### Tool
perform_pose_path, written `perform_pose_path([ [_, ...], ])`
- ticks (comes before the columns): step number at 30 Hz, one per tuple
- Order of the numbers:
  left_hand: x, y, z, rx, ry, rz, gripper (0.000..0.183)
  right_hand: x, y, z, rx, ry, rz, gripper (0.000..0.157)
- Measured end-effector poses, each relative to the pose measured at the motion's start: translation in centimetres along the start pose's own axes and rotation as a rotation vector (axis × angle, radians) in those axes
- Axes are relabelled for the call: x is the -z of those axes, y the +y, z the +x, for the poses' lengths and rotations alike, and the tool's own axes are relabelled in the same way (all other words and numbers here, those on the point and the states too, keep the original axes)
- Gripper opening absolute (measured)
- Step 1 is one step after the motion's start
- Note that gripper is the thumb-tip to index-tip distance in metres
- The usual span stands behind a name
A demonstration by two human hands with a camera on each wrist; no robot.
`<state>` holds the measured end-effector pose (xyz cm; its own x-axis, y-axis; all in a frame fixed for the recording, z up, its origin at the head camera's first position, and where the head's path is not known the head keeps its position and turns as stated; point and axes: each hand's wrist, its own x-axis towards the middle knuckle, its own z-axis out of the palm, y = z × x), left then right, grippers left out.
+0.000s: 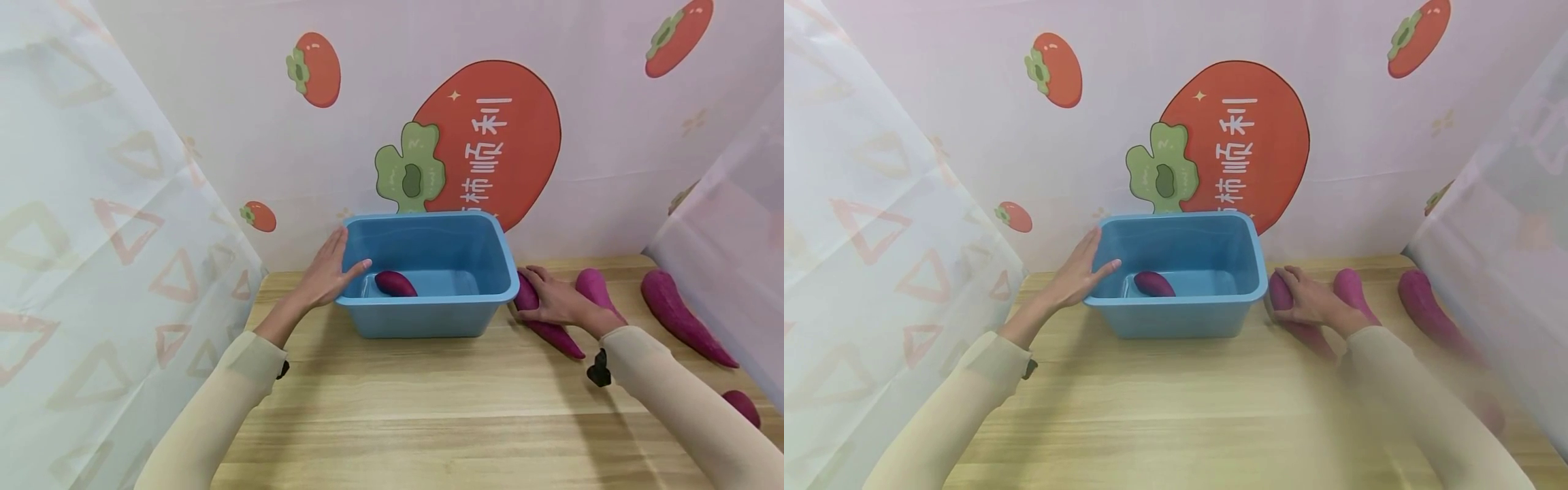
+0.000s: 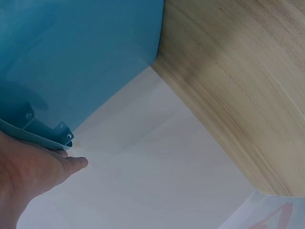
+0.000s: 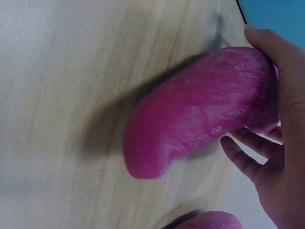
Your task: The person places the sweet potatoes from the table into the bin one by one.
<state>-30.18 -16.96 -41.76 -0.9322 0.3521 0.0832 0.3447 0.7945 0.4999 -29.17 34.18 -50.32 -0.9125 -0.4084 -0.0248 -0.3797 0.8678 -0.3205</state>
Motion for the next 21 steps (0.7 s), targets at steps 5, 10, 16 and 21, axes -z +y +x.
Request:
perform_pose_path([
  [5,0.1,0.0,-0.1,-0.003,0.001,-0.007,0.105,-0.6,0.3,0.1,0.011,0.032,0.014,0.109],
  [10,0.1,0.0,-0.1,-0.002,0.001,-0.015,0.105,-1.2,0.5,0.1,0.022,0.062,0.041,0.108],
  [16,0.0,0.0,0.0,-0.002,0.001,-0.014,0.104,-1.4,0.6,0.1,0.005,0.072,0.063,0.109],
  [21,0.0,0.1,0.0,0.004,0.000,-0.016,0.104,-1.6,0.6,0.2,0.002,0.080,0.061,0.109],
])
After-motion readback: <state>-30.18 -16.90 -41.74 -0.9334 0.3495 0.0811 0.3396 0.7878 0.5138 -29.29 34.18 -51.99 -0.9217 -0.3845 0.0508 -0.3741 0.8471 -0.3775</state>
